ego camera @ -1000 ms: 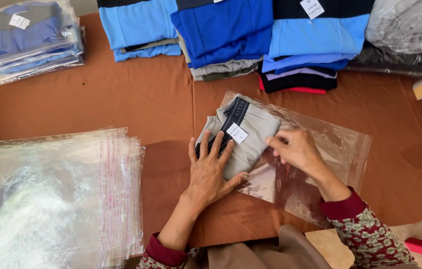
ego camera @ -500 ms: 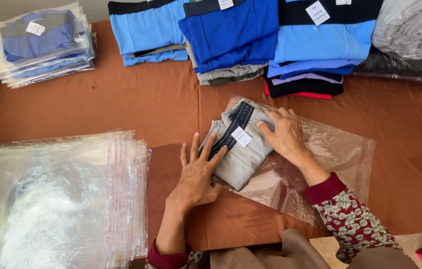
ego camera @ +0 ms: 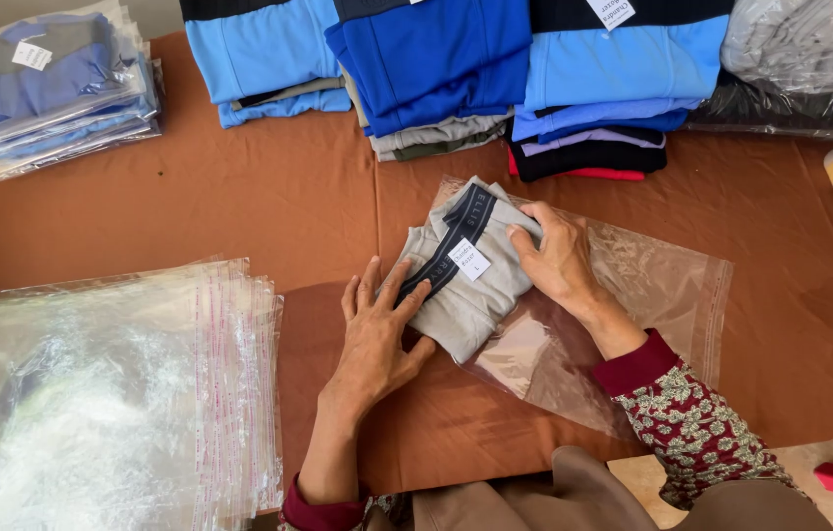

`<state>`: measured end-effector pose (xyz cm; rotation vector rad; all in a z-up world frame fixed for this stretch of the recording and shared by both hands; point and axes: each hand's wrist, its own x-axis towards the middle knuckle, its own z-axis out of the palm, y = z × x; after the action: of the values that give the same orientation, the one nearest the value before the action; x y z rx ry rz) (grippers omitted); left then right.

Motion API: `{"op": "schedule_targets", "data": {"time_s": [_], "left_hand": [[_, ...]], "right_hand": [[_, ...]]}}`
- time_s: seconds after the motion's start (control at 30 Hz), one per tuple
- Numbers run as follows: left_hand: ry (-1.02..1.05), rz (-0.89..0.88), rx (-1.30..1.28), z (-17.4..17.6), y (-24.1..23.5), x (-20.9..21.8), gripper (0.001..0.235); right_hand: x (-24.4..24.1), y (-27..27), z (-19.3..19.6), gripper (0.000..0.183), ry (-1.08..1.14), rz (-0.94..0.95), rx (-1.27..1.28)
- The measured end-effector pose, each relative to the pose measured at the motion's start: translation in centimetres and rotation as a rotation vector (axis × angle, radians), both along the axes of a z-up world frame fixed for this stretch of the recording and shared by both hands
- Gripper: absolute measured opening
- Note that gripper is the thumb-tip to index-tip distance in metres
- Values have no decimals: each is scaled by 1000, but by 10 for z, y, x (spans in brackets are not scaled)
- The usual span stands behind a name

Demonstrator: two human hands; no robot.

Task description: Packaging folded underwear into clear plastic bags at a packaging station

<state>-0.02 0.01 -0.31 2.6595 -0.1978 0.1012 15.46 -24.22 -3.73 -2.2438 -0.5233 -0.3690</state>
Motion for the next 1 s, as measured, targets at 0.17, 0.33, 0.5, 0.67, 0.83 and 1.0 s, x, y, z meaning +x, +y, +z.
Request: {"op": "schedule_targets", "data": {"time_s": [0.17,0.33,0.5,0.67,0.83,1.0], "left_hand": [[-102,-15,-42,-8,0,1,61],[-144,-11,-62,-5,-2,1,58],[-152,7,-93,2,-6,0,54],[-167,100,-58,-4,-5,3,58],[-85,210,4,-8,1,5,88],[-58,282,60,-16,6,5,118]], "right_hand": [[-9,0,16,26,-158,48,-58],[-21,4,30,28,-257,102,-110],[-55,22,59,21,-210,281,-116],[-73,36,30,21,-353,409,-252],[-89,45,66,25,-461,412,-302],[-91,45,67,30,-477,409,-280]]}}
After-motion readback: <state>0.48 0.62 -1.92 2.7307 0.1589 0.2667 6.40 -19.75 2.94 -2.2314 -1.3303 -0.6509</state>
